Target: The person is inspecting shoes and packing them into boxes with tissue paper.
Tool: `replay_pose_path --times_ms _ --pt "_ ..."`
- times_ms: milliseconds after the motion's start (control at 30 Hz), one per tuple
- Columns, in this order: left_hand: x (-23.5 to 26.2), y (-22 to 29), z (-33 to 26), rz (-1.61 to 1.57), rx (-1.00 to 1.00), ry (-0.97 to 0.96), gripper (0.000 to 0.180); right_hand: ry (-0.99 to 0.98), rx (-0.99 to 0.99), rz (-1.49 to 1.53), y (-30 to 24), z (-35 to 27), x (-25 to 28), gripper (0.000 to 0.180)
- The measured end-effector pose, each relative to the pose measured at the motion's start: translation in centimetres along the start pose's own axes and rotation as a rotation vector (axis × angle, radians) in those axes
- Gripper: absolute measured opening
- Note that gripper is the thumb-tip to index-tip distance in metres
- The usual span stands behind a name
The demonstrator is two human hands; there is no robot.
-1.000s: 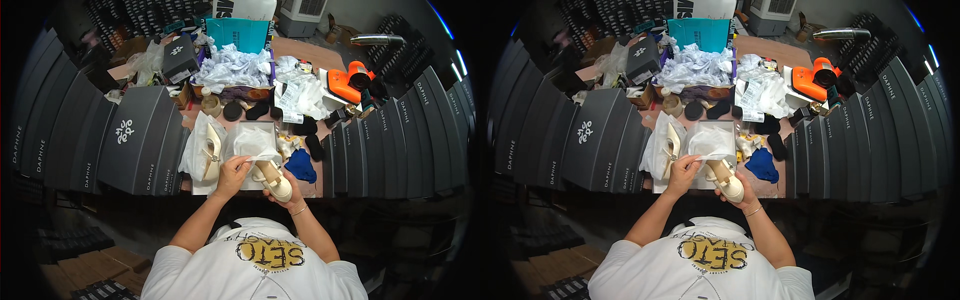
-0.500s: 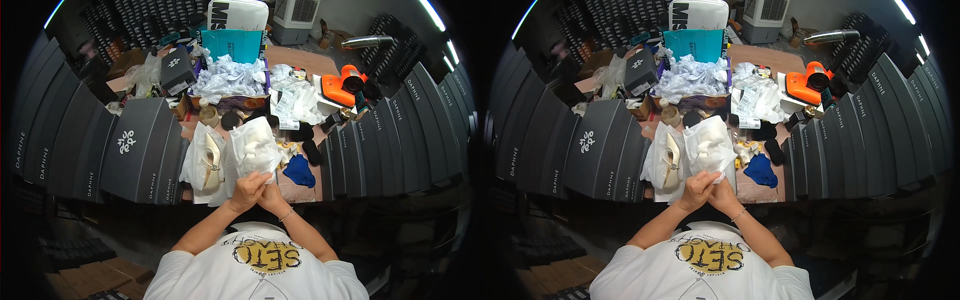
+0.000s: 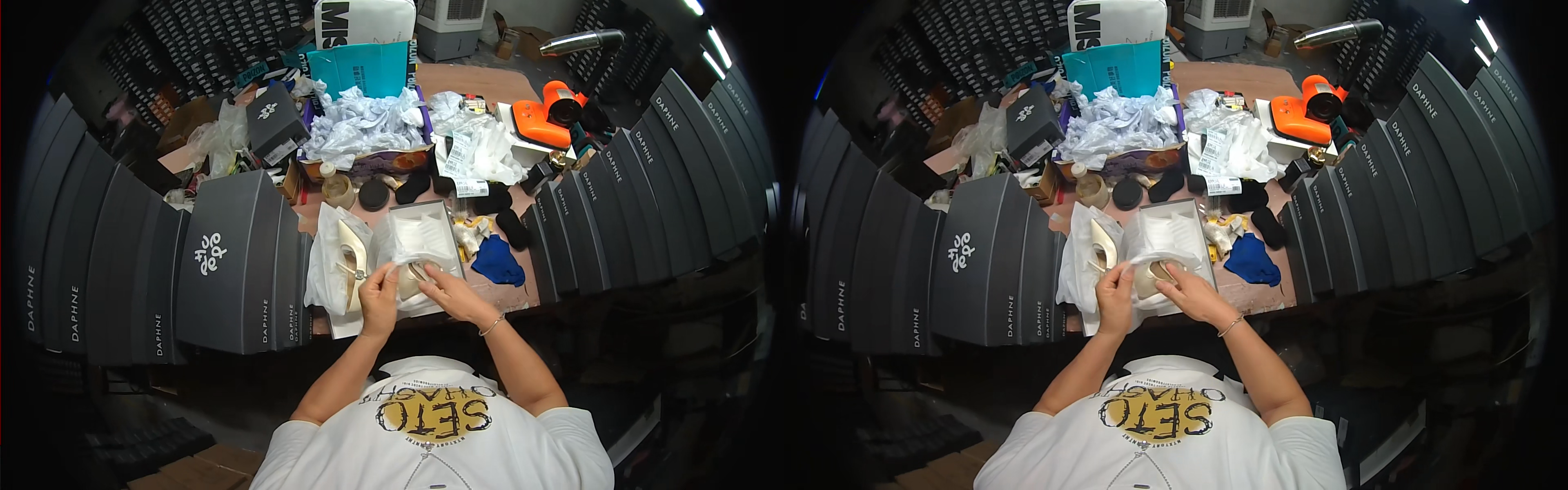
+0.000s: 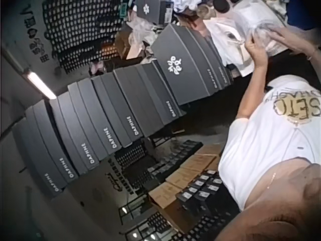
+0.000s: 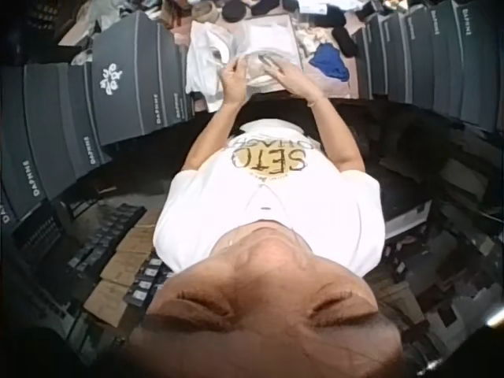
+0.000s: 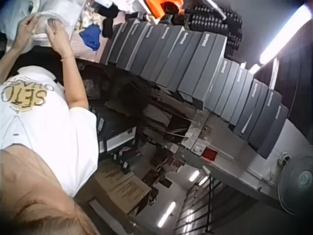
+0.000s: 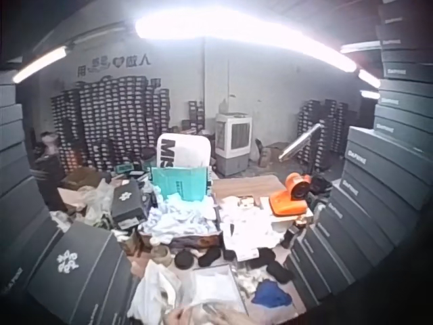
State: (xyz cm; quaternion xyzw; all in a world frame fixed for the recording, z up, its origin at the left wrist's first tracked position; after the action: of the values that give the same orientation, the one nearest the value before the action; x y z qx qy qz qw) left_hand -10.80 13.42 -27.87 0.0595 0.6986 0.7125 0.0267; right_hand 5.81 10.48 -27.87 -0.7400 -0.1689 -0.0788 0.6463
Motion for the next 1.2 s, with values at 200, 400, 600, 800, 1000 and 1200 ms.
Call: replay_pose_path --times_ms 200,400,600,800,1000,1200 --pt "-1.2 -1.7 -0.3 0.027 0.071 -0.093 0.024 -0.181 0.075 -0.789 1.6 -1.4 0.3 0.039" --pt "-1.9 -2.1 -0.1 0.063 0.118 -0.198 0.025 -0.05 0.21 -0.419 0.0 1.5 2.0 0.029" --pt "-2.0 -0.7 -0.2 0.123 0.142 0.067 0.024 -0.018 0.198 -0.498 5.3 5.2 3.8 0.021" --pt "-2.2 0.3 -1.4 0.252 0.13 0.246 0.022 -0.036 0.349 -0.447 -3.2 2.1 10.6 0.016" --pt "-2.5 5.5 -0.8 0.44 0.023 0.24 0.018 -0.246 0.477 -0.219 -7.1 3.6 11.7 0.018" --pt "4.0 2.8 -2.0 -0.065 0.129 0.072 0.061 -0.405 0.284 0.225 -8.8 4.2 9.4 0.023"
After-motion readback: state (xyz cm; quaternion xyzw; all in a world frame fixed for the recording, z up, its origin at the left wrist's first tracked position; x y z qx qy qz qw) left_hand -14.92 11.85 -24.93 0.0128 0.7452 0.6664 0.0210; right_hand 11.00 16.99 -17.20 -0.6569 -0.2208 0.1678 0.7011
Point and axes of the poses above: each hand's wrist, its own z-axis towards the middle knuckle, its own x-axis out of the back of the hand, y = z × x, the point moved 4 cm from there along z, towards the middle knuckle, and after that the axes turned 15 degrees about z, right-handed, at the moved point
